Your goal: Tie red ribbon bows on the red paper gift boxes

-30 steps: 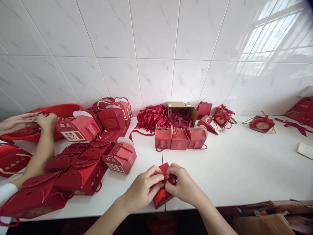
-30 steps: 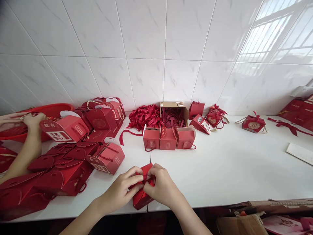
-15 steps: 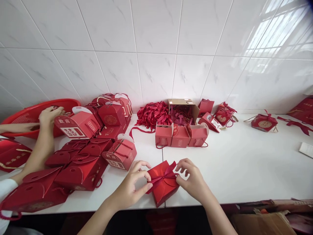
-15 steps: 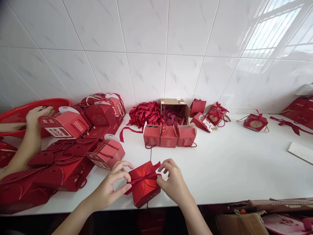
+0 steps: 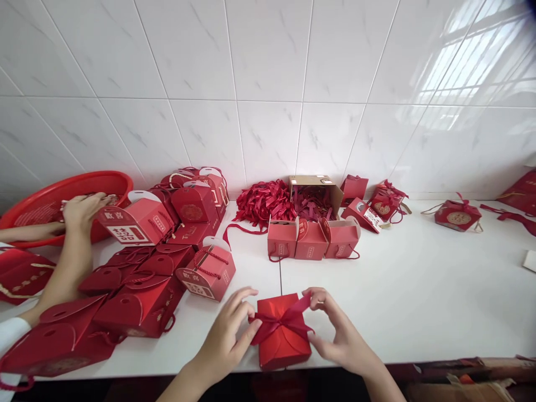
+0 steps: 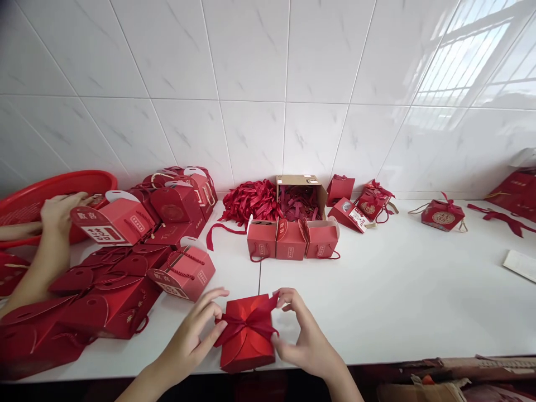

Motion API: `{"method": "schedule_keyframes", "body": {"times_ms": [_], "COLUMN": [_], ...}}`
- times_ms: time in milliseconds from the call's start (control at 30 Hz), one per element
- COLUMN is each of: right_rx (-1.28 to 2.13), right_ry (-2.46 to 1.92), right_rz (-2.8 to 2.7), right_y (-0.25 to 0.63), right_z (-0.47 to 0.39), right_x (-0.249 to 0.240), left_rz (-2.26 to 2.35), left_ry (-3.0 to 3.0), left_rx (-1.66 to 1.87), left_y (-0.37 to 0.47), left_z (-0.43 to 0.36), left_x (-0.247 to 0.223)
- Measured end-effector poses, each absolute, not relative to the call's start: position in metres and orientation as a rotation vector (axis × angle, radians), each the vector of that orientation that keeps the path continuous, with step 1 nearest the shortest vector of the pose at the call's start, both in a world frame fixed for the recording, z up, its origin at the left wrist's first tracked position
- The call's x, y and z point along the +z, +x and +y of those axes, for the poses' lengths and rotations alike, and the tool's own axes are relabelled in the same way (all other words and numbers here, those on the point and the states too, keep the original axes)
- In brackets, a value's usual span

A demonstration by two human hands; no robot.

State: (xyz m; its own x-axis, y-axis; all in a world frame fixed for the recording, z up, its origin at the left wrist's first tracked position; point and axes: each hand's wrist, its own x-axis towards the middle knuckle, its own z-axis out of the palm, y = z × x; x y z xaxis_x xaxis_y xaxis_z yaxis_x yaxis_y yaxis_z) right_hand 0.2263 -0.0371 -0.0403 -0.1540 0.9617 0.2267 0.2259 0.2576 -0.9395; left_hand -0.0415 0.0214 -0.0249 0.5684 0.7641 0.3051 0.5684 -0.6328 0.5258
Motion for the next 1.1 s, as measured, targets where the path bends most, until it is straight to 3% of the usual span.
{"method": "schedule_keyframes", "body": {"times_ms": [133, 300, 367, 467, 567, 733, 933, 1100], "right_rx": [1.34, 1.317, 1.053, 0.286, -0.018, 0.102, -0.122, 0.141], "right_ry": [-0.969, -1.172, -1.431, -1.91, -2.104, -1.986, -1.795, -1.838], "right_rz": [-1.695, -1.529, -1.275, -0.674, -0.468, -0.837, -1.369, -1.818], "right_y": [0.222, 0.241, 0.272, 0.323, 0.349, 0.328, 0.296, 0.254], "right_z": [-0.045, -0.061, -0.063, -0.059, -0.051, -0.017, 0.096, 0.206], "right_x": [-0.059, -0.069, -0.065, -0.058, -0.057, -0.05, 0.032, 0.073], "left_rz": [0.915, 0.866, 0.925, 1.093, 1.25, 1.244, 1.269, 1.311], "left_ry": [2.131, 1.956, 1.932, 1.916, 1.9, 2.02, 2.014, 1.989], "left_rx": [0.724, 0.9, 0.921, 0.892, 0.781, 0.634, 0.707, 0.808], "left_y": [-0.033, -0.029, -0.034, -0.043, -0.05, -0.049, -0.047, -0.047], "left_z": [0.008, -0.003, -0.002, 0.003, 0.006, 0.006, 0.006, 0.006], "left_x": [-0.037, -0.051, -0.055, -0.059, -0.067, -0.081, -0.08, -0.076]}}
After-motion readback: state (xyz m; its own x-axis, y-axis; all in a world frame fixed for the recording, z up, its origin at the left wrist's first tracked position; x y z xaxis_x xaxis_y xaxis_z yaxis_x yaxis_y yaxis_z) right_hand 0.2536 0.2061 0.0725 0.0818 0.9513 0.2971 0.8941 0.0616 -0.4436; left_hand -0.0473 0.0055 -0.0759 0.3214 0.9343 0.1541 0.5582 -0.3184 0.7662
